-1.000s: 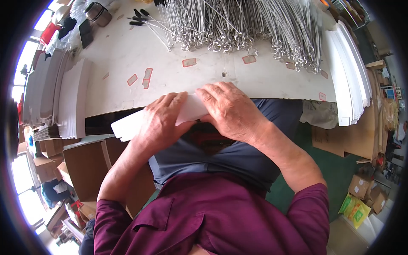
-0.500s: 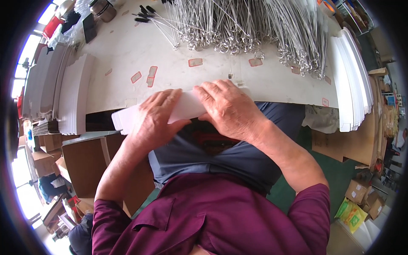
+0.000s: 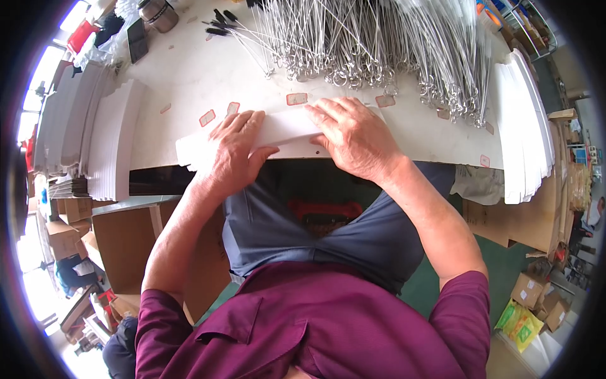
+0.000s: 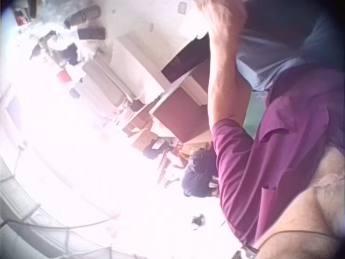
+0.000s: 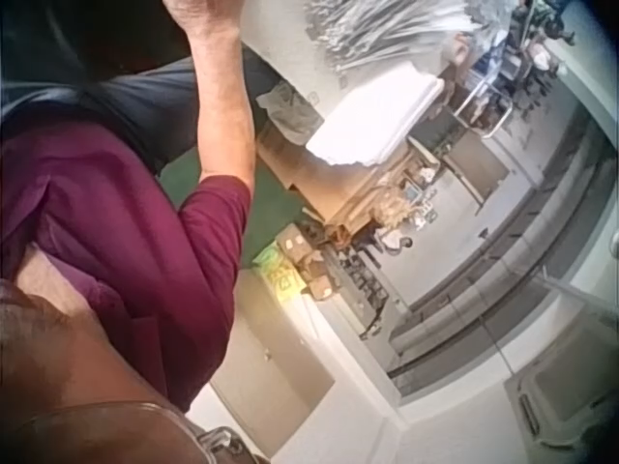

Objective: Assembling small white boxes and inserting bundled metallic items with black brushes.

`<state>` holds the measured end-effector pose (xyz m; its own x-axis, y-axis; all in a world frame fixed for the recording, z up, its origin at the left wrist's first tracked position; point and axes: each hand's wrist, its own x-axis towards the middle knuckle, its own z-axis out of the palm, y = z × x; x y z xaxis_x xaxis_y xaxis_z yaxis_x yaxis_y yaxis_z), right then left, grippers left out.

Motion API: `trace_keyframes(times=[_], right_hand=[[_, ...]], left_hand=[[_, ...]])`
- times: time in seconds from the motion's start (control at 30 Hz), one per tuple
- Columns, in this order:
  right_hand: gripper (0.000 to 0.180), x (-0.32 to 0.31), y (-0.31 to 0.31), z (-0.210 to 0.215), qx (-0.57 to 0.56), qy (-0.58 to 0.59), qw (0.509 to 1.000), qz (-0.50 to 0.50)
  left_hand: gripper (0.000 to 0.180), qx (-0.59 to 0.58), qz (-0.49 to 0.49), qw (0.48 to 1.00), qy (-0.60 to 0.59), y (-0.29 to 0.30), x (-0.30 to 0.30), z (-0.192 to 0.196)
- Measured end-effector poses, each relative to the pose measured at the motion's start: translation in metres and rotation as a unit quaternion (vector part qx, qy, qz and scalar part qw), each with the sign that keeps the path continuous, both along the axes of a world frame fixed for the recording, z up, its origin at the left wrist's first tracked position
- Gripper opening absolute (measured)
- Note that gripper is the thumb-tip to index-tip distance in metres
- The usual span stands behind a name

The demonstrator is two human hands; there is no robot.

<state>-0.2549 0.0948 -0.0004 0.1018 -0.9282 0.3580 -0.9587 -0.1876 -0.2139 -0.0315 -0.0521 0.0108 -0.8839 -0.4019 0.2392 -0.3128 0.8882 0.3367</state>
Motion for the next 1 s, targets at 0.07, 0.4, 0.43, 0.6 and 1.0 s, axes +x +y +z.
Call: trace_keyframes(times=[0.07, 0.4, 0.43, 0.6, 1.0], right_hand=[[0.049, -0.004, -0.008, -0.005, -0.016, -0.010, 1.000, -0.002], [0.063, 0.012, 0.013, -0.011, 0.056, -0.001, 0.998, -0.021], [0.063, 0.017, 0.014, -0.013, 0.055, 0.000, 0.998, -0.021], [0.070, 0.055, -0.010, -0.021, 0.049, 0.048, 0.998, -0.007], [0.087, 0.005, 0.039, -0.026, 0.083, 0.084, 0.982, -0.145]], left_hand=[[0.056, 0.003, 0.000, 1.000, 0.011, -0.008, -0.004, -0.009], [0.079, -0.061, 0.022, 0.998, -0.019, 0.020, 0.014, -0.038], [0.079, -0.062, 0.022, 0.998, -0.018, 0.022, 0.014, -0.040], [0.089, -0.097, 0.039, 0.994, -0.043, 0.029, 0.011, -0.052], [0.080, -0.177, 0.122, 0.974, -0.069, -0.017, 0.094, -0.057]])
